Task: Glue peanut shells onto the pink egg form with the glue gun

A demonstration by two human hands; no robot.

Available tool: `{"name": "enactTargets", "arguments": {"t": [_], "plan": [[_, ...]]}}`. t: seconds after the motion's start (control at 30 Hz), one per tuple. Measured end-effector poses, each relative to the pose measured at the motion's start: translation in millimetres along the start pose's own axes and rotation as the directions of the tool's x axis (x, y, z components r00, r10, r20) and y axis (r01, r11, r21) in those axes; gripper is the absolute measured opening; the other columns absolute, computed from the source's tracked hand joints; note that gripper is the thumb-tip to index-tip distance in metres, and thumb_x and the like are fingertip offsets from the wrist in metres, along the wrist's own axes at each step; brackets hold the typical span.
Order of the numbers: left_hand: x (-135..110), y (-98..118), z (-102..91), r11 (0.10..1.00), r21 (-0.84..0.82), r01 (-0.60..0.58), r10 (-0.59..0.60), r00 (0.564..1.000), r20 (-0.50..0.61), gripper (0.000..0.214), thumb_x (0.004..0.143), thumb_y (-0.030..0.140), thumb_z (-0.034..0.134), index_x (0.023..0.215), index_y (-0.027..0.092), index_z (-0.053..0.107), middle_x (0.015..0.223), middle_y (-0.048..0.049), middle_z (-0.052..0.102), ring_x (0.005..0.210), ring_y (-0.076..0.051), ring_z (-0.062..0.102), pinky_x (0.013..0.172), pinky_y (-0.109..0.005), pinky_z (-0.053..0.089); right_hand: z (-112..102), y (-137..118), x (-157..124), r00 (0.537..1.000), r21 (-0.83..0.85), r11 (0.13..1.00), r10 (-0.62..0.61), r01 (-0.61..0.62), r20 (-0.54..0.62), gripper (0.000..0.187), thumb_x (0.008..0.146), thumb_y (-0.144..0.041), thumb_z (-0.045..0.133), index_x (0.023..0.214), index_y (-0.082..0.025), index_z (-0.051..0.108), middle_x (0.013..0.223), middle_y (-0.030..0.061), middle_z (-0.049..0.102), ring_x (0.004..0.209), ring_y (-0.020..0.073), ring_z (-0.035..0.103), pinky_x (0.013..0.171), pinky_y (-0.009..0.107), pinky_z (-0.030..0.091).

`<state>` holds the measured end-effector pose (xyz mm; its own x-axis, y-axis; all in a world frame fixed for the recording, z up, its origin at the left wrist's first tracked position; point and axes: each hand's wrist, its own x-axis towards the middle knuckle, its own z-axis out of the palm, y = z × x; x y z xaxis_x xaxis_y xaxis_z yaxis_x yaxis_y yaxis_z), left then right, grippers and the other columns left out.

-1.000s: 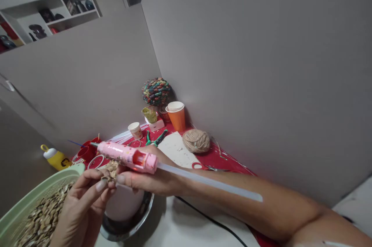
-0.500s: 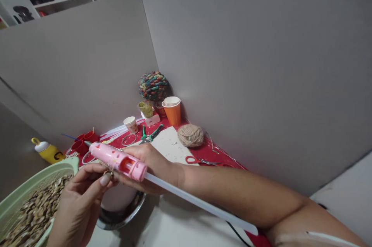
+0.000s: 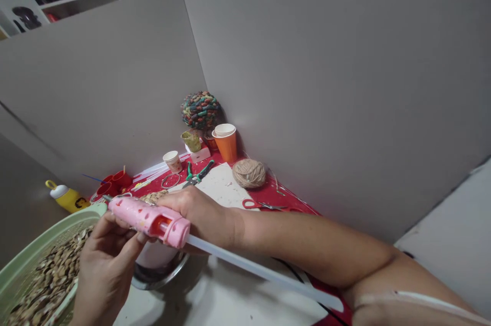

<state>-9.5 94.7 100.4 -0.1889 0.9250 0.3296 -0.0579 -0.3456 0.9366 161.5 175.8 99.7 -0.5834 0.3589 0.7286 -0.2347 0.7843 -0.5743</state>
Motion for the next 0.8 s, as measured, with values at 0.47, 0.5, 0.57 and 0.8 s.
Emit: {"name": "enactTargets", "arguments": {"t": [0.47,0.5,0.57,0.8], "plan": [[6.1,16.6,-3.6,0.912,-0.306,0.275,-0.238,0.959,0.153,0.017,0.073,0.015,0.079,0.076,0.019,0.062,0.073,0.0025,0.065,0.062,-0.008,0.062,0.061,-0.017,0.054,-14.7,-27.8,2.6,0.927,0.378,0.867,0.214,-0.326,0.308,0.024,0.086,-0.029,0.056,0.067,-0.014,0.054,0.056,-0.0016,0.054,0.050,0.0067,0.052,0.051,0.017,0.047],[7.8,15.1,-4.1,0.920,-0.294,0.257,-0.227,0.965,0.132,0.015,0.072,0.016,0.080,0.076,0.018,0.065,0.072,0.0018,0.066,0.061,-0.008,0.063,0.061,-0.017,0.054,-15.2,-28.9,1.6,0.934,0.333,0.893,0.212,-0.305,0.287,0.024,0.085,-0.030,0.056,0.066,-0.015,0.055,0.056,-0.0008,0.055,0.051,0.0074,0.053,0.050,0.017,0.047],[11.0,12.6,-4.3,0.936,-0.275,0.218,-0.198,0.975,0.099,0.014,0.071,0.019,0.081,0.079,0.018,0.070,0.072,0.0001,0.069,0.061,-0.009,0.064,0.061,-0.017,0.054,-15.0,-31.7,1.3,0.944,0.232,0.931,0.228,-0.283,0.238,0.019,0.081,-0.024,0.057,0.063,-0.016,0.053,0.055,-0.0010,0.055,0.052,0.0082,0.053,0.050,0.017,0.046],[10.0,13.8,-9.1,0.996,-0.091,0.019,-0.014,0.998,0.053,0.011,0.070,0.021,0.083,0.076,0.019,0.075,0.072,0.0001,0.072,0.062,-0.010,0.065,0.064,-0.017,0.054,-8.3,-28.3,7.7,0.981,0.098,0.978,0.180,-0.187,0.072,0.009,0.086,-0.023,0.058,0.087,-0.015,0.062,0.073,-0.0006,0.061,0.062,0.0088,0.057,0.056,0.018,0.048]]}}
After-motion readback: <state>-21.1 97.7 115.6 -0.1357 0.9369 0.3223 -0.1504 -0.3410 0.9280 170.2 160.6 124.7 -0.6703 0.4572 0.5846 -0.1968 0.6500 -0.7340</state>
